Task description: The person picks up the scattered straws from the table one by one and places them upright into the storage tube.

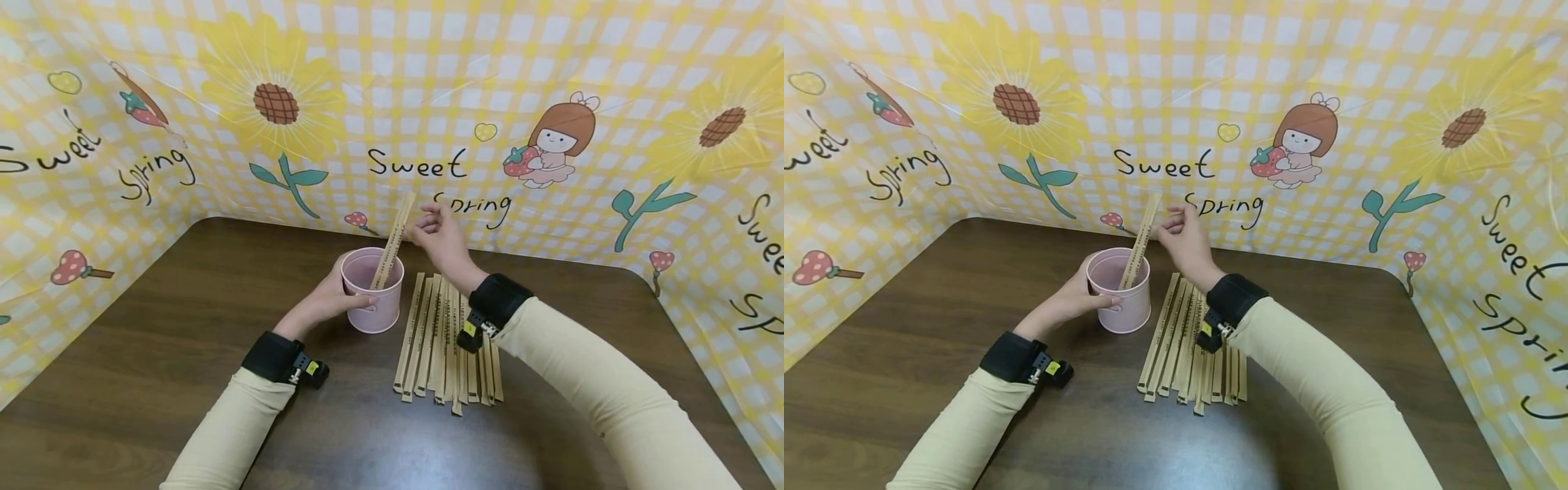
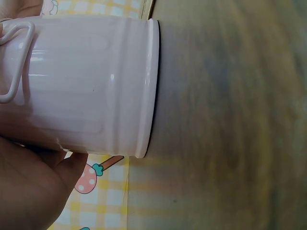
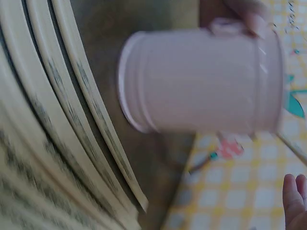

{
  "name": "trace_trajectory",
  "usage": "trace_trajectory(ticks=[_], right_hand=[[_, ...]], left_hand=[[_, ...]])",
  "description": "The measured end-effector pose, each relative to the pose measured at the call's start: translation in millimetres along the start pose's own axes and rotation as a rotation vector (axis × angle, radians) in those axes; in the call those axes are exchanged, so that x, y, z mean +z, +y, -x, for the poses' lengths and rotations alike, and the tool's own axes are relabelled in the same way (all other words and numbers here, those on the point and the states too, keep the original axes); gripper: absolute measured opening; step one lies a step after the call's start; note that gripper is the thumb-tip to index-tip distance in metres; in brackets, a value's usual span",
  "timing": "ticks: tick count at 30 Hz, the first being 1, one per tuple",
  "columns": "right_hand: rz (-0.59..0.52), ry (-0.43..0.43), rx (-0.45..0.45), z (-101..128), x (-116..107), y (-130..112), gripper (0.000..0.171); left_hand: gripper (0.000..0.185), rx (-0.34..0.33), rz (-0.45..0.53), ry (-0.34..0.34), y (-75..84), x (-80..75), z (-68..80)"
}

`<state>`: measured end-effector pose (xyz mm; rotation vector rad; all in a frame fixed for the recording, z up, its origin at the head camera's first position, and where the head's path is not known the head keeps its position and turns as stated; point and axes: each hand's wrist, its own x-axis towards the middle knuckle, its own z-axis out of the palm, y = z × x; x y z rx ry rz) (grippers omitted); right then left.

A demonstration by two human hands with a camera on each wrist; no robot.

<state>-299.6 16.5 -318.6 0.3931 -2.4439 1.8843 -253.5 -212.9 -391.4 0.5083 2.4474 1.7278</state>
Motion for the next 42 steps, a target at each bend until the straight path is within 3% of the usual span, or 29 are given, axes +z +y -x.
trace_trajectory(ticks=[7, 16, 25, 30, 42], right_hand=[[0.134, 0.033, -0.002, -1.6, -56.7, -2.3, 0.050], [0.276, -0.043, 0.114, 16.8, -106.4, 40.3, 0.047], [0.268, -0.218, 0.296, 34.0, -117.0, 71.6, 0.051], [0.296, -0.249, 0.389, 37.4, -113.2, 79.3, 0.055], [0.315, -0.271, 0.395, 42.8, -105.2, 92.8, 0.058]], left_hand=[[0.094, 0.000, 0.006, -0.007, 1.0, 1.9, -1.1], [0.096, -0.014, 0.010, 0.004, -3.3, 2.0, 0.1], [0.097, -0.023, 0.020, 0.009, -1.2, 2.2, 0.0], [0.097, -0.023, 0.013, 0.007, -1.3, 2.1, -0.4], [0.094, -0.007, 0.022, 0.006, -2.0, 1.4, 0.3]])
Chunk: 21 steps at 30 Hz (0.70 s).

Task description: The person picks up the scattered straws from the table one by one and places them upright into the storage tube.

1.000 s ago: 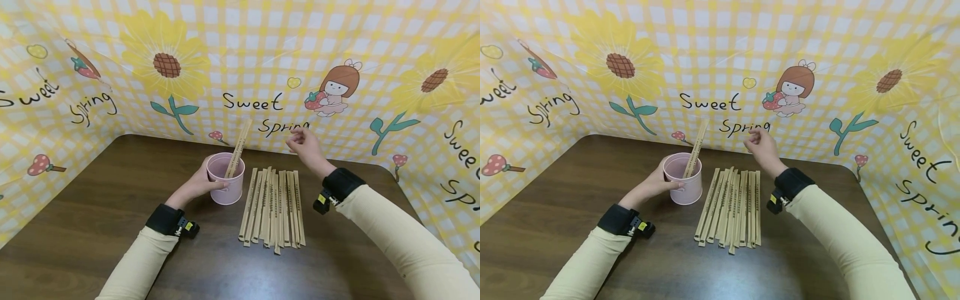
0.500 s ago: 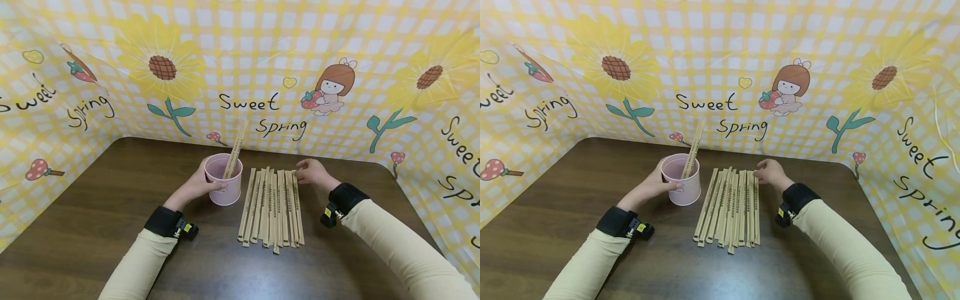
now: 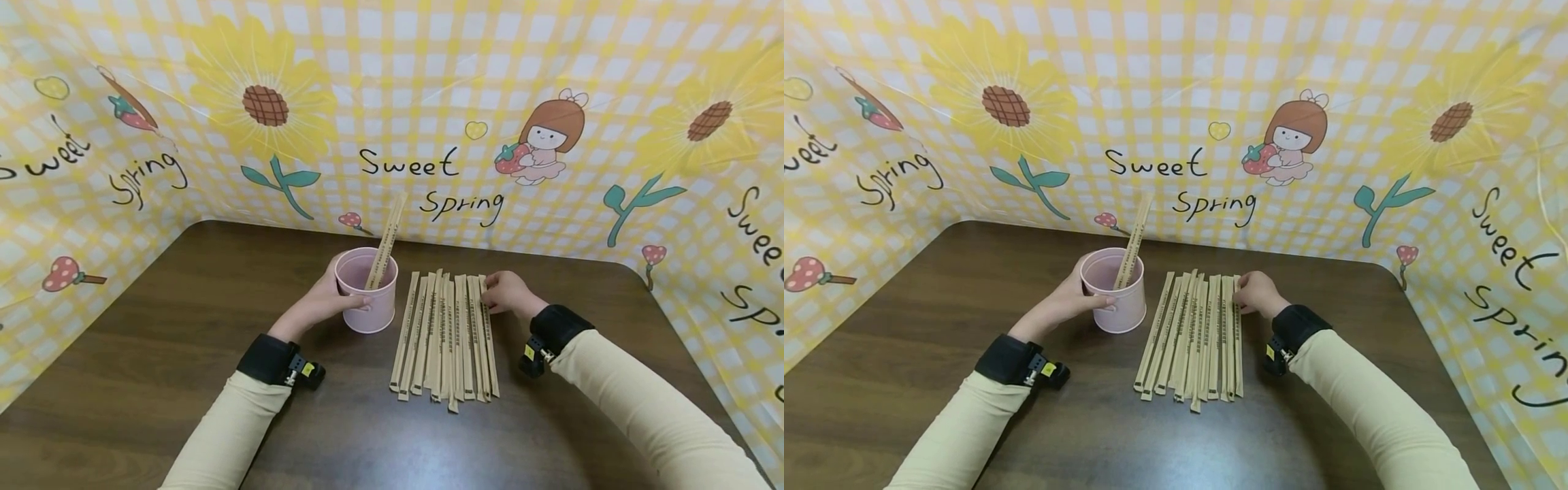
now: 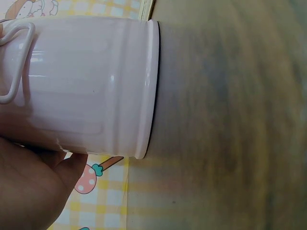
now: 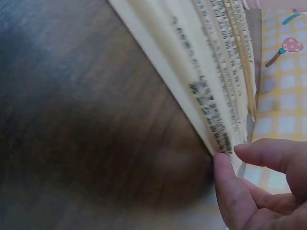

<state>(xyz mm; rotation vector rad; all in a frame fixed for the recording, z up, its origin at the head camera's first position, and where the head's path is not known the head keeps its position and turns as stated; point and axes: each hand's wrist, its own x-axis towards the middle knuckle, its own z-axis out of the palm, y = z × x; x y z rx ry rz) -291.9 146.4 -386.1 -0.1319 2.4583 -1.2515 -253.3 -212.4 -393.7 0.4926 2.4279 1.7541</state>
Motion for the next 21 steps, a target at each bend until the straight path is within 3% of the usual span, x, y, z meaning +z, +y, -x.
trace_trajectory(ticks=[8, 13, 16, 17, 19, 21], right_hand=[[0.013, 0.026, 0.022, -0.6, 5.2, 8.5, 0.056], [0.101, 0.055, 0.003, -2.4, 8.6, 12.5, 0.056], [0.161, 0.056, -0.063, -17.8, 7.7, 28.0, 0.018], [0.156, 0.055, -0.132, -29.2, 6.4, 41.5, 0.021], [0.202, 0.057, -0.157, -37.7, 4.7, 44.8, 0.043], [0.243, 0.064, -0.154, -39.2, 4.7, 37.9, 0.050]], left_hand=[[0.095, -0.004, -0.013, -0.007, -2.1, 2.2, 1.1], [0.096, 0.003, 0.001, -0.016, -4.6, 3.8, 1.1], [0.097, 0.002, 0.008, -0.016, -3.8, 2.9, 0.0], [0.097, 0.000, 0.009, -0.017, -3.4, 2.3, -0.8], [0.097, -0.003, 0.005, -0.009, -2.0, 1.0, -2.1], [0.096, 0.002, -0.002, -0.009, -0.3, -0.7, -2.6]])
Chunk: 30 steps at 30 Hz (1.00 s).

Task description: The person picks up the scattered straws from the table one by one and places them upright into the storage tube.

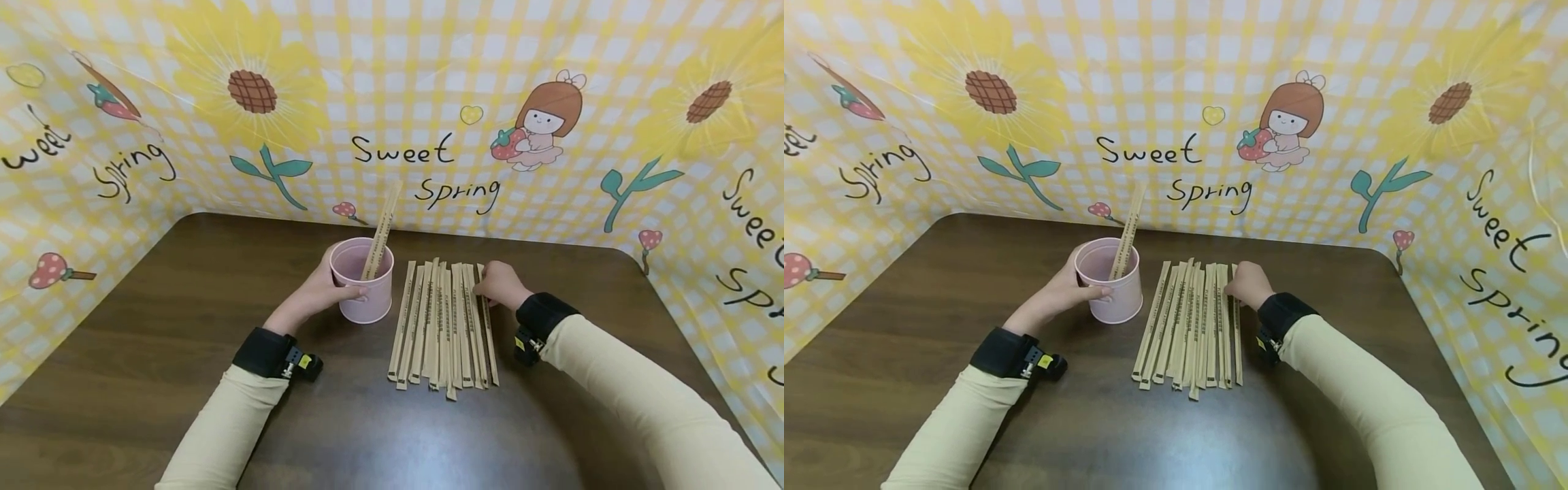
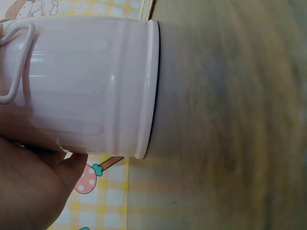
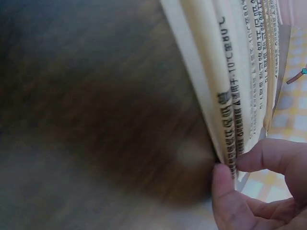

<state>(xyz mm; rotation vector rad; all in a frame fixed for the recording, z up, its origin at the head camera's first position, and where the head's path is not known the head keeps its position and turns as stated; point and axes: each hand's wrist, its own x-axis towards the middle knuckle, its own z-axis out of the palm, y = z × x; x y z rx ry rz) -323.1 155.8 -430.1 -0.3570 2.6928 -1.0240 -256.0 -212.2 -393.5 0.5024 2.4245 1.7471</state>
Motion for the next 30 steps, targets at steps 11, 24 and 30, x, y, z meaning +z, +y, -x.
trace_trajectory(ticks=[11, 24, 30], right_hand=[[0.054, -0.042, 0.113, 21.3, -15.0, -53.9, 0.048], [-0.030, 0.070, 0.119, 23.3, -65.1, -73.0, 0.055], [-0.137, 0.271, -0.043, 19.4, -95.2, -110.3, 0.052]], left_hand=[[0.096, -0.020, -0.021, 0.001, 4.0, -6.7, 1.6], [0.098, -0.025, 0.014, -0.008, 0.4, 0.1, -4.4], [0.096, -0.023, 0.002, -0.005, 0.0, 1.4, -5.4]])
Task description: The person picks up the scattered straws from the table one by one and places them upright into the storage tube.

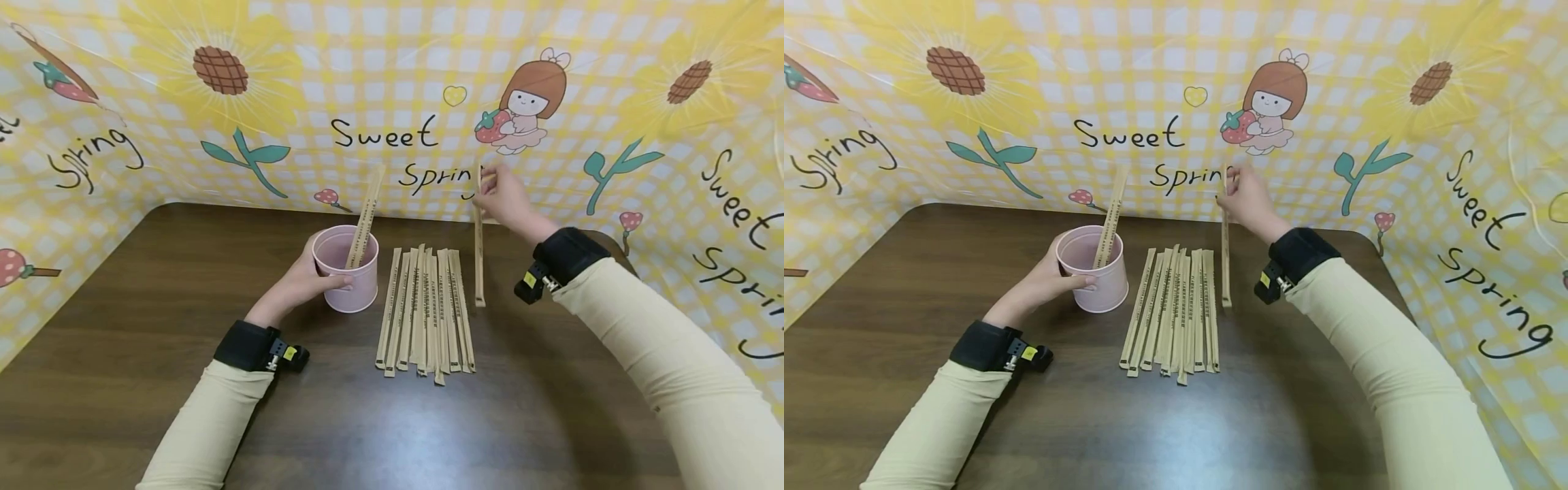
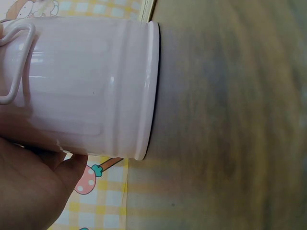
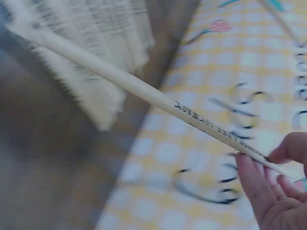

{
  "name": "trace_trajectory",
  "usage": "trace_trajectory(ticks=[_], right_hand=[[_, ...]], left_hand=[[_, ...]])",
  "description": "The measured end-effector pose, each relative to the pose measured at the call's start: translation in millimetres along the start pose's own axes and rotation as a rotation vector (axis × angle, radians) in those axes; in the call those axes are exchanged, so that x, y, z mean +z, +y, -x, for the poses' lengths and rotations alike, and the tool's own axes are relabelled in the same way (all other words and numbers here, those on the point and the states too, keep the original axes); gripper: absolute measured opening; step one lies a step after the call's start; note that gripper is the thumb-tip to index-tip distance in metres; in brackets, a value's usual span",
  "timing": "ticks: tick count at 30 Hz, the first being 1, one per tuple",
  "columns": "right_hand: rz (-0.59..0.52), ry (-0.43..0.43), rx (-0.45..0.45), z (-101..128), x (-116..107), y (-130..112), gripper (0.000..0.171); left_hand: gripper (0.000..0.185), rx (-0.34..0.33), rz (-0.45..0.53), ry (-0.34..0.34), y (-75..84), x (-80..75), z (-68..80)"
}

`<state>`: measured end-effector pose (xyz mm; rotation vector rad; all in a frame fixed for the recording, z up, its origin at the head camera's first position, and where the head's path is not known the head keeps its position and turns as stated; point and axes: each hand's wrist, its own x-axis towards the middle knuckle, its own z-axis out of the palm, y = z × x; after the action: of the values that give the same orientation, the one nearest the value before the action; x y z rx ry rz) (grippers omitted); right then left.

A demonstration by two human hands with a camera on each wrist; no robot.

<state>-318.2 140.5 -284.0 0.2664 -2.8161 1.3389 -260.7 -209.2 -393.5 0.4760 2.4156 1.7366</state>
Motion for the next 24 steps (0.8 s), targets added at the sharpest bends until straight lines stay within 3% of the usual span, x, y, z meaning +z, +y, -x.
trace_trajectory(ticks=[5, 12, 24], right_hand=[[-0.081, 0.085, -0.106, -1.2, -11.4, -34.4, 0.050], [-0.153, 0.176, -0.266, 3.6, -9.5, -79.2, 0.047], [-0.316, 0.183, -0.337, 5.4, 9.0, -131.3, 0.042]], left_hand=[[0.096, -0.007, 0.004, 0.001, 0.5, -0.2, -0.4], [0.098, -0.016, 0.019, 0.000, 1.4, -1.2, 0.0], [0.098, -0.031, 0.020, -0.007, 1.6, -1.6, -0.1]])
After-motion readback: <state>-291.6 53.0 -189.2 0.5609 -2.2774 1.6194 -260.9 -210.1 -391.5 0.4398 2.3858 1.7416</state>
